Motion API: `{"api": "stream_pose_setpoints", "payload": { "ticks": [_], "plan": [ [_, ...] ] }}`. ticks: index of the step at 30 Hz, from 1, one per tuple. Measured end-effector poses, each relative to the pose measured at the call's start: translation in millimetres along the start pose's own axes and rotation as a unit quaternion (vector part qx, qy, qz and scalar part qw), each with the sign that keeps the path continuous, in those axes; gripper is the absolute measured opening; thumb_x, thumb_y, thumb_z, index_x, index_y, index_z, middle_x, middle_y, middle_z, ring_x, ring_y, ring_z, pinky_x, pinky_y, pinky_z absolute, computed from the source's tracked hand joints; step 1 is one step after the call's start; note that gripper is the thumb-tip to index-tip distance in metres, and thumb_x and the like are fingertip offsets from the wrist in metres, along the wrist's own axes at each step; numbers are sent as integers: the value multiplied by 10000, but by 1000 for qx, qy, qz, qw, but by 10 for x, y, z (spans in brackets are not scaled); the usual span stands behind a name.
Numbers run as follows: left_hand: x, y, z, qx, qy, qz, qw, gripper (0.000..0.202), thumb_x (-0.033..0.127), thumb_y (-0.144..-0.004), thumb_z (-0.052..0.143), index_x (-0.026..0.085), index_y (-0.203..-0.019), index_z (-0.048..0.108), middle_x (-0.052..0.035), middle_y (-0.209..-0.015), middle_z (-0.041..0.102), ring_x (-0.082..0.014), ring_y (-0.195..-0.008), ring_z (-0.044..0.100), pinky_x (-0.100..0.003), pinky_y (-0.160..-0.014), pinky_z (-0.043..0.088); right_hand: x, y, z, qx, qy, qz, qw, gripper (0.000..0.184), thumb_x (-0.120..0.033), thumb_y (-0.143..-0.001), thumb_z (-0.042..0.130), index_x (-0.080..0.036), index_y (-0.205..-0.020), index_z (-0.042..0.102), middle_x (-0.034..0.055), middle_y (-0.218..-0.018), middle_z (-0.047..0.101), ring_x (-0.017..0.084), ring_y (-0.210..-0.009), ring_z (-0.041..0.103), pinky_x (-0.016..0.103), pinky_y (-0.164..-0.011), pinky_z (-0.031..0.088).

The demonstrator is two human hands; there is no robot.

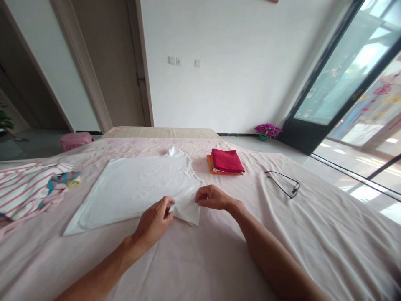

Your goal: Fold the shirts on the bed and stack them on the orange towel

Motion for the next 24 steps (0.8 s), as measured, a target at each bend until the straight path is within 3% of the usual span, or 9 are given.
{"api": "stream_pose_setpoints", "payload": {
  "ticks": [3,5,7,9,13,16,20,24],
  "plan": [
    [-64,-16,15,-7,62,20,998,387,41,-771,485,241,-1098,539,-4,-946,688,-133,-869,673,-272,-812,514,-226,148,33,-76,56,-37,995,231,-171,-737,703,-201,-963,736,-15,-802,686,121,-704,602,203,-635,446],
    [-100,-30,24,1,84,41,996,419,28,-763,473,237,-1120,540,-17,-996,684,-138,-921,673,-291,-857,525,-317,253,107,-90,119,-81,985,340,-207,-693,782,-236,-1028,733,7,-925,695,151,-813,615,230,-723,463],
    [-118,-46,42,20,82,61,995,411,60,-766,515,232,-1138,545,-38,-1047,674,-162,-976,668,-326,-893,531,-343,331,204,-57,161,-108,979,368,-244,-696,802,-252,-1056,725,30,-995,685,182,-907,610,257,-792,462],
    [-115,-63,72,32,71,79,994,427,99,-755,576,227,-1162,554,-55,-1078,665,-189,-1004,664,-357,-911,534,-311,364,298,-2,164,-108,981,247,-212,-768,729,-248,-1012,726,35,-985,683,186,-941,605,261,-821,451],
    [-77,-102,122,44,76,67,994,415,87,-763,553,225,-1154,575,-49,-1045,676,-181,-949,671,-354,-881,542,-174,319,389,74,77,-57,993,188,-108,-801,587,-208,-904,707,2,-853,661,135,-779,587,225,-722,428],
    [-51,-123,129,57,88,42,994,360,89,-787,510,229,-1110,587,-28,-996,695,-160,-875,673,-325,-827,547,-77,270,388,81,-49,0,995,100,-204,-826,600,-178,-883,677,-27,-722,593,103,-634,506,208,-583,364],
    [-25,-129,102,88,104,35,990,324,92,-813,458,230,-1073,592,-24,-1004,723,-160,-939,692,-303,-841,546,20,257,379,93,-208,48,973,186,-348,-814,652,-166,-844,629,-46,-644,529,86,-581,440,205,-538,318],
    [6,-112,36,117,81,48,989,339,63,-809,429,228,-1057,591,-18,-956,723,-153,-908,695,-274,-798,542,61,284,362,97,-247,44,963,192,-336,-778,671,-160,-844,632,-42,-657,537,78,-574,431,199,-527,313]
  ]
}}
Point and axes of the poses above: each hand's wrist, its own y-axis away from the middle knuckle, its own z-axis out of the palm, x = y × z, the point moved 1 cm from there along -y, towards the middle knuckle
